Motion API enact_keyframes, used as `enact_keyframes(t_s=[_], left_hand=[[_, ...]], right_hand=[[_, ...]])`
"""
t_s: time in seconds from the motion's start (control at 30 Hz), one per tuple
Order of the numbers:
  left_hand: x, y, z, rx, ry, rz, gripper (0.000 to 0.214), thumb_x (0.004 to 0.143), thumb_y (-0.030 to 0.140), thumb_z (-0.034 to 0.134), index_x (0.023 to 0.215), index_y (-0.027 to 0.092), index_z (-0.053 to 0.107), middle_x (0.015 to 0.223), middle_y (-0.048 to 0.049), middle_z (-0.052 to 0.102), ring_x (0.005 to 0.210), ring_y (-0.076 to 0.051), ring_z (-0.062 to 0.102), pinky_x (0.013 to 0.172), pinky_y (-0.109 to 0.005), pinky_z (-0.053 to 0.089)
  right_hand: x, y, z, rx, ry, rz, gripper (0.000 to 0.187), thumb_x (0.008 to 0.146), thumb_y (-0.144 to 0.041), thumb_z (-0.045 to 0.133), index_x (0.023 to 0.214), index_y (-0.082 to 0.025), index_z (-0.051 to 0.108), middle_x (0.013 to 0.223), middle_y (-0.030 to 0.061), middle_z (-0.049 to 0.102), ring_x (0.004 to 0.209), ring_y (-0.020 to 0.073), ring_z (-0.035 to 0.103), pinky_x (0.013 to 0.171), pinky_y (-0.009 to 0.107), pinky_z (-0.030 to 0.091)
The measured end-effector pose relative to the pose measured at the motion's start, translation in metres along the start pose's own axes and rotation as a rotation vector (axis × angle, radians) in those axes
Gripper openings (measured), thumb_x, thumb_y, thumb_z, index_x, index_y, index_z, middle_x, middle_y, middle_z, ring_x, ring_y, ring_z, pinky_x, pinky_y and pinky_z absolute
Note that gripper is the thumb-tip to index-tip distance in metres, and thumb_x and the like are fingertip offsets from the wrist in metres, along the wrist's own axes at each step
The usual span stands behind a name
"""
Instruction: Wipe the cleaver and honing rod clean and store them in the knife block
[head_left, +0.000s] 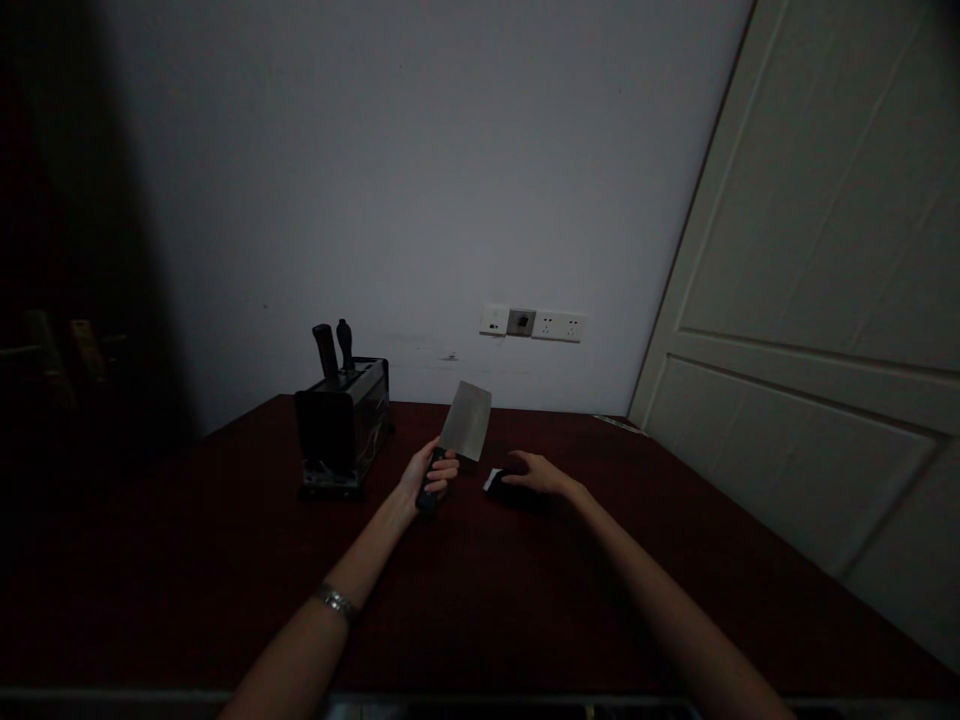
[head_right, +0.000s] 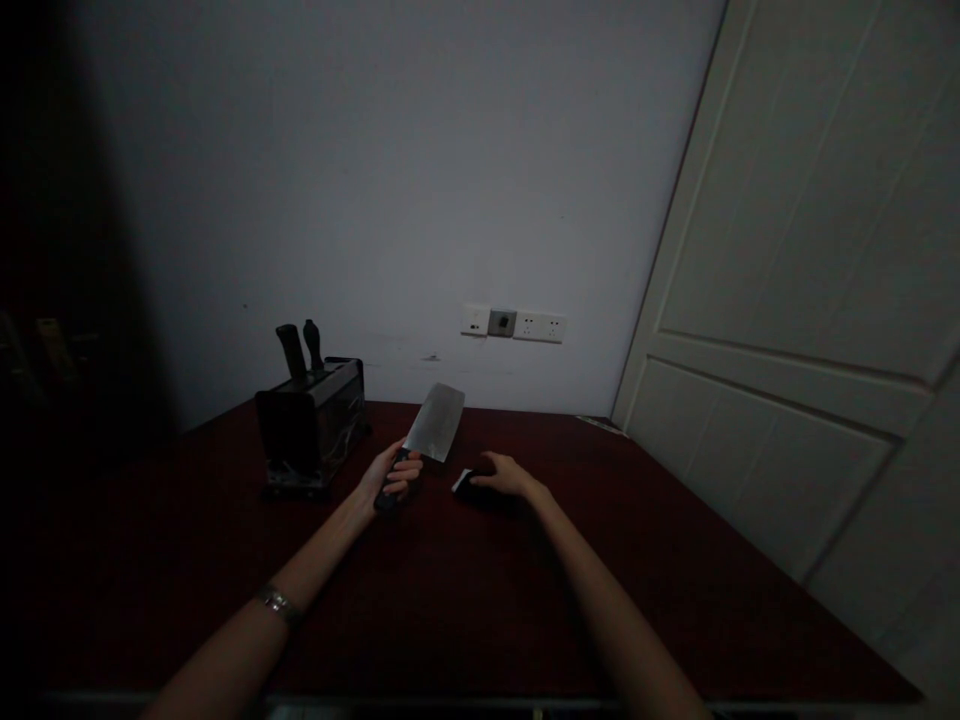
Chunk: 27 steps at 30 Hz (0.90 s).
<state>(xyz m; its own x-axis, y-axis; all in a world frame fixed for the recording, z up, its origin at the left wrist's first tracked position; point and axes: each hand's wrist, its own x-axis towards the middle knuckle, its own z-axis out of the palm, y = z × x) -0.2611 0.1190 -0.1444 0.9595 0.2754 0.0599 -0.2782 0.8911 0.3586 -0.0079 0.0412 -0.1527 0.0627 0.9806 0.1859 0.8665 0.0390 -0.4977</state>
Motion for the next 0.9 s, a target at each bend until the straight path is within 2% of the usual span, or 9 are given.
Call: enact_keyframes(t_s=[0.07,0.2,0.3,0.43,0.53,0.63,0.77,0.83,0.9], left_hand=[[0.000,-0.001,0.001,-0.004,-0.001,-0.006,0.028,0.090,0.036,0.033,0.071,0.017,0.038,0.049,0.0071,0.027,0.031,-0.004,0.031,0.023,-0.011,0.011],[-0.001,-0.001,0.002,0.006,0.001,-0.022,0.030,0.091,0.038,0.031,0.070,0.017,0.037,0.049,0.0072,0.027,0.030,-0.004,0.031,0.023,-0.010,0.009],[-0.002,-0.002,0.001,0.004,-0.018,-0.014,0.030,0.091,0.038,0.030,0.070,0.017,0.036,0.049,0.0073,0.026,0.030,-0.004,0.031,0.023,-0.010,0.008],[-0.004,-0.004,0.001,-0.011,-0.036,-0.002,0.031,0.091,0.039,0.030,0.069,0.018,0.035,0.049,0.0074,0.024,0.030,-0.004,0.030,0.023,-0.010,0.007],[-0.005,-0.007,0.000,-0.026,-0.052,0.009,0.031,0.091,0.039,0.031,0.069,0.018,0.034,0.049,0.0074,0.023,0.030,-0.003,0.029,0.024,-0.010,0.008],[-0.006,-0.010,-0.003,-0.020,-0.069,0.010,0.032,0.091,0.040,0.030,0.068,0.018,0.033,0.048,0.0074,0.022,0.029,-0.003,0.028,0.024,-0.011,0.008],[-0.005,-0.013,-0.006,-0.004,-0.076,0.004,0.031,0.090,0.040,0.033,0.068,0.018,0.033,0.049,0.0073,0.022,0.029,-0.004,0.026,0.024,-0.011,0.009],[-0.005,-0.015,-0.007,0.006,-0.081,0.003,0.031,0.089,0.041,0.034,0.067,0.018,0.033,0.049,0.0072,0.022,0.030,-0.004,0.026,0.025,-0.011,0.009],[-0.004,-0.016,-0.008,0.028,-0.096,0.007,0.032,0.090,0.041,0.033,0.067,0.018,0.033,0.049,0.0071,0.022,0.030,-0.004,0.026,0.025,-0.012,0.009]], right_hand=[[0.005,0.007,0.001,0.012,-0.036,0.066,0.058,0.055,-0.037,0.075,0.106,-0.013,0.061,0.097,0.0101,0.066,0.086,0.0215,0.062,0.071,0.030,0.048],[0.010,0.013,-0.002,0.071,-0.141,0.156,0.027,0.046,-0.027,0.078,0.067,-0.013,0.068,0.061,0.0002,0.064,0.057,0.0144,0.059,0.051,0.021,0.044],[0.012,0.010,-0.012,0.140,-0.135,0.194,0.019,0.048,-0.026,0.076,0.055,-0.013,0.064,0.048,-0.0031,0.058,0.047,0.0109,0.053,0.044,0.019,0.039],[0.022,-0.001,-0.043,0.236,0.055,0.186,0.021,0.062,-0.031,0.067,0.071,-0.012,0.068,0.056,0.0007,0.063,0.052,0.0126,0.057,0.048,0.020,0.042],[0.038,-0.016,-0.071,0.258,0.287,0.150,0.030,0.070,-0.031,0.058,0.088,-0.009,0.066,0.068,0.0055,0.067,0.060,0.0159,0.060,0.053,0.023,0.045],[0.058,-0.038,-0.089,0.229,0.515,0.065,0.036,0.073,-0.029,0.052,0.100,-0.007,0.062,0.086,0.0094,0.069,0.074,0.0201,0.062,0.063,0.027,0.048],[0.081,-0.075,-0.088,0.142,0.688,-0.112,0.038,0.075,-0.019,0.046,0.109,-0.011,0.059,0.107,0.0095,0.065,0.097,0.0231,0.058,0.085,0.033,0.043],[0.088,-0.091,-0.077,0.094,0.682,-0.208,0.040,0.075,-0.013,0.044,0.111,-0.015,0.059,0.111,0.0083,0.063,0.103,0.0228,0.056,0.091,0.034,0.039],[0.092,-0.102,-0.065,0.047,0.621,-0.299,0.040,0.073,-0.008,0.047,0.109,-0.017,0.061,0.110,0.0073,0.064,0.104,0.0226,0.056,0.093,0.035,0.039]])
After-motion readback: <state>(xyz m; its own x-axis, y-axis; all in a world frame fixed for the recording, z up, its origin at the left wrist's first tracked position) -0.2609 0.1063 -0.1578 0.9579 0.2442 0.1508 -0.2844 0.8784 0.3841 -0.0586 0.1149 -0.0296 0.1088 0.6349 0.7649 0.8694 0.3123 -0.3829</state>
